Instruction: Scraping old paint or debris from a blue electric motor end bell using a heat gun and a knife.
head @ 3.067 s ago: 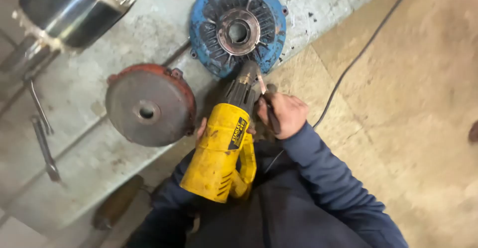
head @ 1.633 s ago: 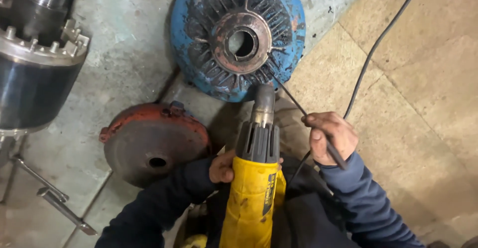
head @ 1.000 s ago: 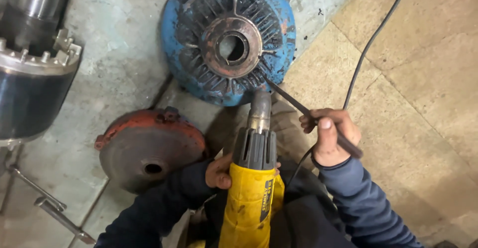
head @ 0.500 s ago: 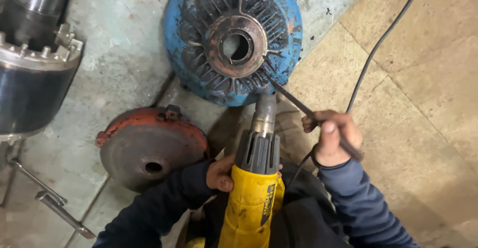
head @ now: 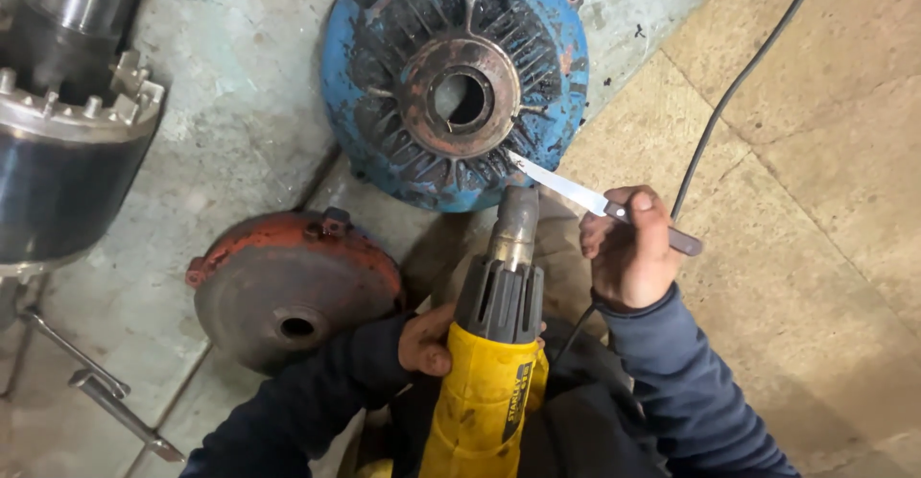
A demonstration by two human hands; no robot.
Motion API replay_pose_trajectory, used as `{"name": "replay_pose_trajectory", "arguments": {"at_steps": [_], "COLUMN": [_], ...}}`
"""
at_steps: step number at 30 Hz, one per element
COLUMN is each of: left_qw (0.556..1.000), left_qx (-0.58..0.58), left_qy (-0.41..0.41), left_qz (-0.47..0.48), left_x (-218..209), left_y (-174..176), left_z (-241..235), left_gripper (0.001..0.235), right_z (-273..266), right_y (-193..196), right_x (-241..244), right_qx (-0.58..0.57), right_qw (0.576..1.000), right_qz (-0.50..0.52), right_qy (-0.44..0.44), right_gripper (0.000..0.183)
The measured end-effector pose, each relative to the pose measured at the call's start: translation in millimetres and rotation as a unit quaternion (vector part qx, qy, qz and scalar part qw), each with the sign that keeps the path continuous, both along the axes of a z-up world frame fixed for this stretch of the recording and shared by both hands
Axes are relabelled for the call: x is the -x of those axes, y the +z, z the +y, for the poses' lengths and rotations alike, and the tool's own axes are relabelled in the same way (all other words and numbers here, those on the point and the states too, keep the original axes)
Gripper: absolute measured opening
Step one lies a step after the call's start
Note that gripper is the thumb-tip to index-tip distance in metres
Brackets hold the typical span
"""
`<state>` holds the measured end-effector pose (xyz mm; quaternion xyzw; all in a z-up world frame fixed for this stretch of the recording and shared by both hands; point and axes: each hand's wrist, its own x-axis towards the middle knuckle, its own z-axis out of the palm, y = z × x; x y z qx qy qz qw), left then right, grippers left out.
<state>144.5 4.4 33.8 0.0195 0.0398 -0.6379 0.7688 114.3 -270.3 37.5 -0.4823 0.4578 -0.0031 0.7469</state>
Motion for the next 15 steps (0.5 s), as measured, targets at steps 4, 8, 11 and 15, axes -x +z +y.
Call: {"name": "replay_pose_trajectory", "arguments": {"at_steps": [4, 8, 11, 15], "left_qw": [1.000, 1.000, 1.000, 1.000], "left_qx": [0.013, 0.029, 0.003, -0.018], "left_qy": [-0.007, -0.005, 0.000, 0.013], "left_qz": [0.016, -0.006, -0.023, -0.014], "left_x": [-1.1, 4.2, 0.4, 5.5], "left_y": [3.5, 0.1, 5.3, -0.2], "left_z": [2.0, 3.6, 3.2, 1.1], "left_gripper": [0.107, 0.108, 0.105, 0.106], "right_z": [-8.4, 2.3, 6.0, 2.7], "right_y": [18.8, 36.2, 18.7, -2.9], "right_x": [6.7, -11.6, -9.4, -5.4], "right_qx": [0.272, 0.317, 0.122, -0.039], "right_qw": [0.924, 0.893, 0.979, 0.999], "right_qz": [-0.131, -0.098, -0.073, -0.022], "right_qy": [0.234, 0.305, 0.146, -0.012], "right_gripper": [0.038, 0.038, 0.037, 0.033]}}
